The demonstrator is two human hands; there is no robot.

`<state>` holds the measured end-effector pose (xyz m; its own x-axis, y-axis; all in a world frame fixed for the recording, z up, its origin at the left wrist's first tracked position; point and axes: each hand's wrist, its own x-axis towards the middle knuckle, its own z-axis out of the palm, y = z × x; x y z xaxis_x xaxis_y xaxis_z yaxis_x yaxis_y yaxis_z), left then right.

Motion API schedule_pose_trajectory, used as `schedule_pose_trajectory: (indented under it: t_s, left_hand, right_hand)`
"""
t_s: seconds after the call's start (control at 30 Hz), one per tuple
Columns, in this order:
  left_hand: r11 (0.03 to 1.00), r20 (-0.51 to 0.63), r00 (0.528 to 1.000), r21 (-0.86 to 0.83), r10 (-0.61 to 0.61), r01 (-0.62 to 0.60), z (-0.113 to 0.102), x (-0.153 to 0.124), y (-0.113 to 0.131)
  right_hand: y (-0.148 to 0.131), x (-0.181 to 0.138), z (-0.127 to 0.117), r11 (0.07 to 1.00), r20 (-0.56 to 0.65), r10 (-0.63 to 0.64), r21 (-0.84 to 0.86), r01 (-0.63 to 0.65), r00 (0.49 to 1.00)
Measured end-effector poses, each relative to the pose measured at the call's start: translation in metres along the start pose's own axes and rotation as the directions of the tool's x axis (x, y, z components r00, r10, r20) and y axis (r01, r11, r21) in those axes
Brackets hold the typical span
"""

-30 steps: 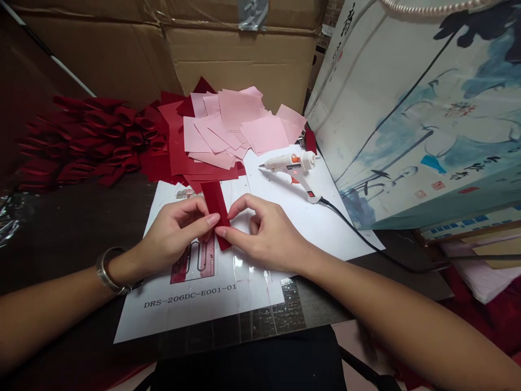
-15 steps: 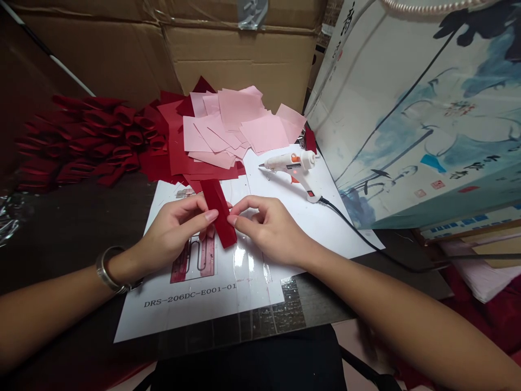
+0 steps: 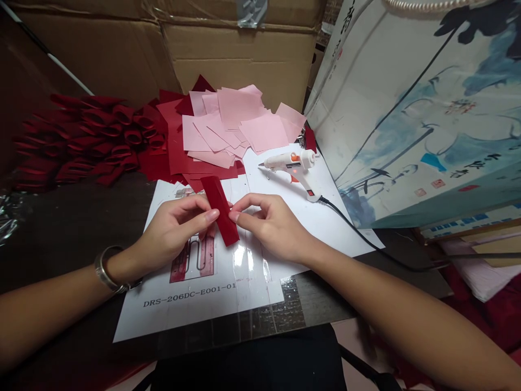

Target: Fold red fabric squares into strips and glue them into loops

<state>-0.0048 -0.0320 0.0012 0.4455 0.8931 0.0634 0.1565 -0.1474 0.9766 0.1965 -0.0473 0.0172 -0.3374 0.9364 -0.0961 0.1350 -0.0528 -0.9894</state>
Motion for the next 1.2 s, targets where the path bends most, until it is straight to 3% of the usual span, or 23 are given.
schedule_pose_trajectory:
  t_s: [0.27, 0.37, 0.4, 0.47, 0.53, 0.63, 0.7, 0.87, 1.03, 1.2]
  left_hand:
    - [0.999, -0.015, 0.999, -0.036, -0.031, 0.031, -0.001, 0.0, 0.001]
    - [0.999, -0.045, 0.998, -0.037, -0.035, 0.033, 0.0, 0.002, 0.002]
    - [0.999, -0.053, 0.998, -0.038, -0.034, 0.032, 0.0, 0.002, 0.003]
    - [0.999, -0.066, 0.997, -0.043, -0.031, 0.028, 0.001, 0.003, 0.003]
    - [0.998, -0.069, 0.997, -0.049, -0.032, 0.029, 0.001, 0.003, 0.003]
    - [0.998, -0.06, 0.997, -0.049, -0.039, 0.036, 0.0, 0.003, 0.002]
    - [0.998, -0.062, 0.997, -0.045, -0.039, 0.036, -0.001, 0.003, 0.001]
    - [0.999, -0.076, 0.997, -0.023, -0.027, 0.026, 0.0, 0.002, 0.001]
    - [1.0, -0.117, 0.993, 0.013, -0.017, 0.019, 0.001, 0.002, 0.003]
    - [0.998, -0.211, 0.977, 0.036, -0.034, 0.042, 0.002, 0.004, 0.001]
  right_hand:
    - [-0.001, 0.0, 0.0, 0.999, 0.028, -0.008, -0.046, 0.01, 1.0]
    - [-0.004, 0.0, -0.005, 0.97, -0.017, -0.075, -0.234, 0.068, 0.997]
    - [-0.006, 0.0, -0.009, 0.929, -0.052, -0.127, -0.356, 0.1, 0.991]
    - [-0.012, -0.002, -0.02, 0.761, -0.122, -0.251, -0.639, 0.117, 0.96]
    - [-0.019, -0.005, -0.036, 0.575, -0.198, -0.309, -0.818, 0.017, 0.93]
    - [-0.023, -0.009, -0.063, 0.381, -0.364, -0.268, -0.89, -0.249, 0.892]
    - [-0.02, -0.009, -0.079, 0.32, -0.428, -0.196, -0.878, -0.355, 0.882]
    - [-0.004, 0.003, -0.097, 0.376, -0.423, -0.292, -0.875, -0.304, 0.858]
    - [0.003, 0.018, -0.092, 0.549, -0.36, -0.163, -0.807, -0.219, 0.919]
    - [-0.002, 0.014, -0.081, 0.671, -0.323, -0.374, -0.742, 0.013, 0.869]
